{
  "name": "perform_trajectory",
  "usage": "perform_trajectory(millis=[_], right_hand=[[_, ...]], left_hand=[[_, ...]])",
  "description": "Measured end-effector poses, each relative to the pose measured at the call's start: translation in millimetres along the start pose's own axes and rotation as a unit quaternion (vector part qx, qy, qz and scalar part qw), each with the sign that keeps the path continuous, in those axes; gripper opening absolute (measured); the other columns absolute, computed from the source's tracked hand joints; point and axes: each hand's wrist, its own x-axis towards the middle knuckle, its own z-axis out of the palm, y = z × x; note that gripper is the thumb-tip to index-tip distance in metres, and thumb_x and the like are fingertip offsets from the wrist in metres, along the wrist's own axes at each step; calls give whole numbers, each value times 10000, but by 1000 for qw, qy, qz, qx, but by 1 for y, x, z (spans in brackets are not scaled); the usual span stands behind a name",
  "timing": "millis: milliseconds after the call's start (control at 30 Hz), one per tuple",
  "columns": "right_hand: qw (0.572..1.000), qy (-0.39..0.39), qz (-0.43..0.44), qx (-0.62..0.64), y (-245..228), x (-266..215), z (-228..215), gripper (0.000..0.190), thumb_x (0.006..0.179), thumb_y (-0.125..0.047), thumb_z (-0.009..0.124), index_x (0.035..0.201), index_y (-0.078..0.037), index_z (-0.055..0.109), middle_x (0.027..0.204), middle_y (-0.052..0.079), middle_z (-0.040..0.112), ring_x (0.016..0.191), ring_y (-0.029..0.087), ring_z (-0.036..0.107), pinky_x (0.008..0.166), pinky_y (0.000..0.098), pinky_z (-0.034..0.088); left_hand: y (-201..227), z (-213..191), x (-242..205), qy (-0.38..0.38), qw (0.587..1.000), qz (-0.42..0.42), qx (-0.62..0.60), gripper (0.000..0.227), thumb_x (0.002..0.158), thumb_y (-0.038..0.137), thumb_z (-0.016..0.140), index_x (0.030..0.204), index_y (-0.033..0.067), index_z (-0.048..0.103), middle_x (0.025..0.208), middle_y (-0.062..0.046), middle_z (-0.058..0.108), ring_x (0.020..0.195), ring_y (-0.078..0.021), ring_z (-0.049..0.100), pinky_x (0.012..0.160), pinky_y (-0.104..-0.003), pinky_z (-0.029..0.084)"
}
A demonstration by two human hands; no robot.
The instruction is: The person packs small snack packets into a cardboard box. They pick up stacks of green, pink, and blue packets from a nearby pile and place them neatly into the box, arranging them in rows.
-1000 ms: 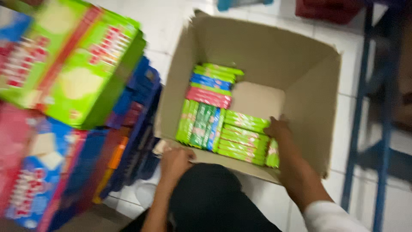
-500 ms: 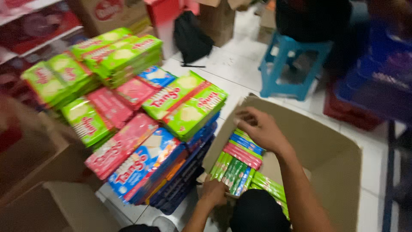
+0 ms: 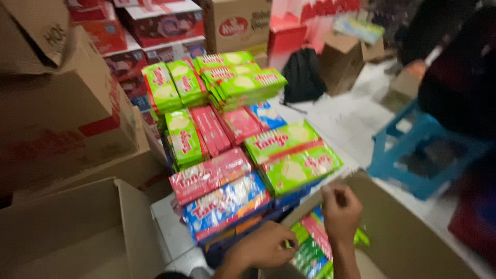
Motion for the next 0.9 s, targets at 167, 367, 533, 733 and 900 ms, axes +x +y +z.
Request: perform_trajectory(millis=[167,367,533,733,900], right_hand=[[998,-5,-11,-57,16,-24,21,222,919,-233,761,782,-75,686,622,11,554,607,93,474,560,296,393],[997,48,-64,-15,19,-37,56,137,860,-195,789,783,-96,733,532,-2,522,533,53,425,512,252,360],[993,108,-54,-13,6,-40,67,168,848,-194,769,722,-102,706,503,0,507,493,56,358,475,234,284],[995,92,20,-30,14,-37,62,196,830,-210,778,694,-72,749,418,27,403,405,76,311,434,268,229],[994,87,-41,-54,17,-34,60,202,826,-250,778,698,-95,756,465,38,561,439,91,435,447,300,332]], left_hand=[[-30,-108,-1,211,971,-108,-12,165,815,147,595,890,186,737,884,10,765,833,-162,697,770,-324,524],[-118,-242,62,267,930,-182,174,368,855,320,660,1174,136,671,1172,-122,665,1060,-297,627,882,-462,501],[-168,-310,139,242,900,-207,298,804,775,619,721,1447,209,562,1437,-135,543,1292,-379,528,1006,-584,445],[-158,-329,175,77,898,-300,313,813,658,504,698,1377,186,492,1370,-135,603,1245,-382,567,933,-562,477],[-134,-328,162,105,903,-314,276,833,684,504,759,1408,190,490,1296,-198,539,1171,-390,571,874,-503,471]])
